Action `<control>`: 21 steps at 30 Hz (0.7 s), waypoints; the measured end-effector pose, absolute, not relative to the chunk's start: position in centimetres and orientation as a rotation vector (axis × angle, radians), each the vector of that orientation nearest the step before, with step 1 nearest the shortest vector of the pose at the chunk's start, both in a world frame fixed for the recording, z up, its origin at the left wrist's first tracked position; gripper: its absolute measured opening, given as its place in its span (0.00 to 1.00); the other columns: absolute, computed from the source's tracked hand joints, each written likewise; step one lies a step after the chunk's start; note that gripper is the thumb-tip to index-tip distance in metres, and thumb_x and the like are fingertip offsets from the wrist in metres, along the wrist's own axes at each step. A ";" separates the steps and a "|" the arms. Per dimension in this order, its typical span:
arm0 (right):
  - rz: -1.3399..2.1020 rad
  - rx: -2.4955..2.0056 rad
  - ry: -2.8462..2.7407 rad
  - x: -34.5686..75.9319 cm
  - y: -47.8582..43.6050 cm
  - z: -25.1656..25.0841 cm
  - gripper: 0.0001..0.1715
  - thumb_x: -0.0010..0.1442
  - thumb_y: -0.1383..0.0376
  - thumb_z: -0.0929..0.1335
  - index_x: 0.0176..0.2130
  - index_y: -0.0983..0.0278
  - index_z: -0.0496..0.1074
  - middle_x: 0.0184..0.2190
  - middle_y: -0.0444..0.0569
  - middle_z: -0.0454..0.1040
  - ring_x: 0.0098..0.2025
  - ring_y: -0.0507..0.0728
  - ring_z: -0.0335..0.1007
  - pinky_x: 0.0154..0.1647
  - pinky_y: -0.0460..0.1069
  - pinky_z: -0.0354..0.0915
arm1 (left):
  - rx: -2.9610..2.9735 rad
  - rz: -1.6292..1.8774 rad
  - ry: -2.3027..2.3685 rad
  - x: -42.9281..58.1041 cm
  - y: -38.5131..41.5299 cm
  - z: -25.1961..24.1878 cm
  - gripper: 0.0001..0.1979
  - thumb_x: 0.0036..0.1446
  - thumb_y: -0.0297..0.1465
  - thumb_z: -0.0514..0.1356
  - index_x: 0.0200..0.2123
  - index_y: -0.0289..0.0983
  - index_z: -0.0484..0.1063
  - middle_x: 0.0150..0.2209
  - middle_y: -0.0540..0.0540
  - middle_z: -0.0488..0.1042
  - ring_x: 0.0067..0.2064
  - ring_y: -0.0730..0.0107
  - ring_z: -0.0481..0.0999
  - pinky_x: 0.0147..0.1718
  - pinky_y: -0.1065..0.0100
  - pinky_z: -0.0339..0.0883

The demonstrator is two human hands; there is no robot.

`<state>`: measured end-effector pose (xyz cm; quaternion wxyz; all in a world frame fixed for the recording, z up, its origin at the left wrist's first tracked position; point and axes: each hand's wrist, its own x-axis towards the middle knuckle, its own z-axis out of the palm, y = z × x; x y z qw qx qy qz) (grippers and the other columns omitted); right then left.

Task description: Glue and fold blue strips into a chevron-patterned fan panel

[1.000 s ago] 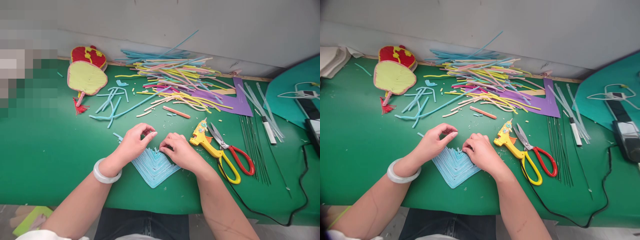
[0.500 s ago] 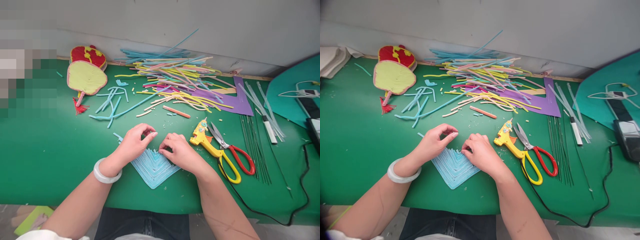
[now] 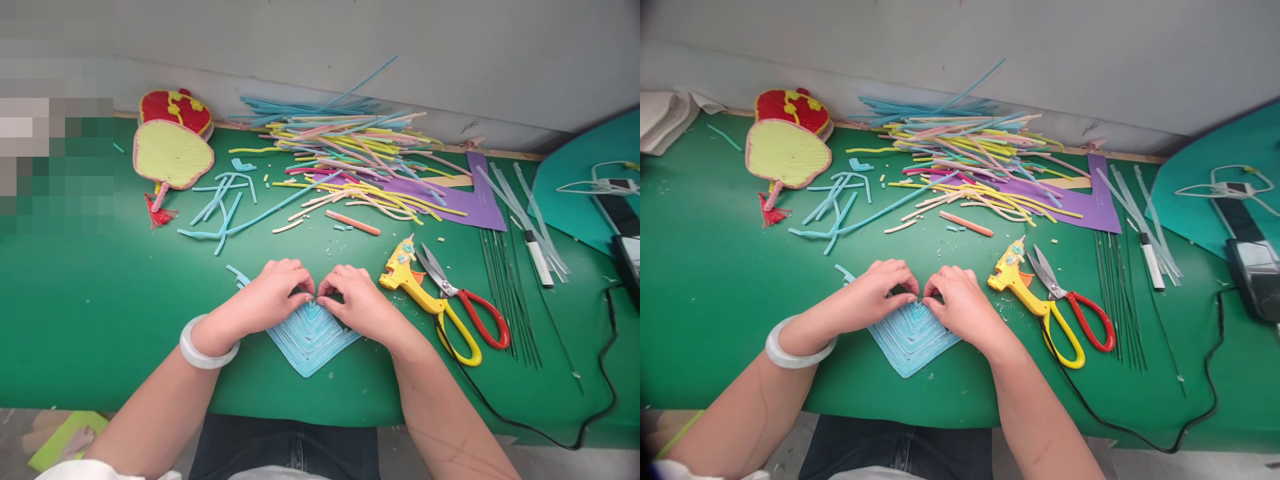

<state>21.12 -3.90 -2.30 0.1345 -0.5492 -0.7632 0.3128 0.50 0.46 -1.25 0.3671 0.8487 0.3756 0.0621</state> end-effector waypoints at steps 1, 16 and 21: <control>0.904 -1.597 -2.214 21.1 -3.9 -2.3 0.05 0.63 0.66 0.71 0.34 0.60 0.72 0.35 0.43 0.72 0.42 0.55 0.66 0.47 0.53 0.55 | 2.199 0.135 0.956 0.5 0.4 -1.3 0.03 0.63 0.30 0.58 0.36 0.41 0.72 0.37 0.50 0.71 0.44 0.63 0.70 0.49 0.59 0.59; 0.980 -1.571 -2.293 21.5 -4.4 -1.1 0.08 0.61 0.63 0.73 0.41 0.59 0.72 0.40 0.44 0.72 0.47 0.57 0.66 0.52 0.54 0.55 | 2.287 0.079 0.909 0.6 0.3 -1.5 0.08 0.65 0.27 0.54 0.36 0.40 0.72 0.36 0.49 0.69 0.43 0.63 0.68 0.49 0.59 0.57; 0.971 -1.571 -2.330 21.6 -4.5 -1.1 0.11 0.60 0.64 0.74 0.42 0.58 0.71 0.41 0.44 0.71 0.48 0.57 0.65 0.52 0.55 0.55 | 2.294 0.072 0.899 0.7 0.3 -1.4 0.07 0.65 0.27 0.54 0.36 0.40 0.72 0.36 0.48 0.70 0.43 0.64 0.68 0.50 0.59 0.57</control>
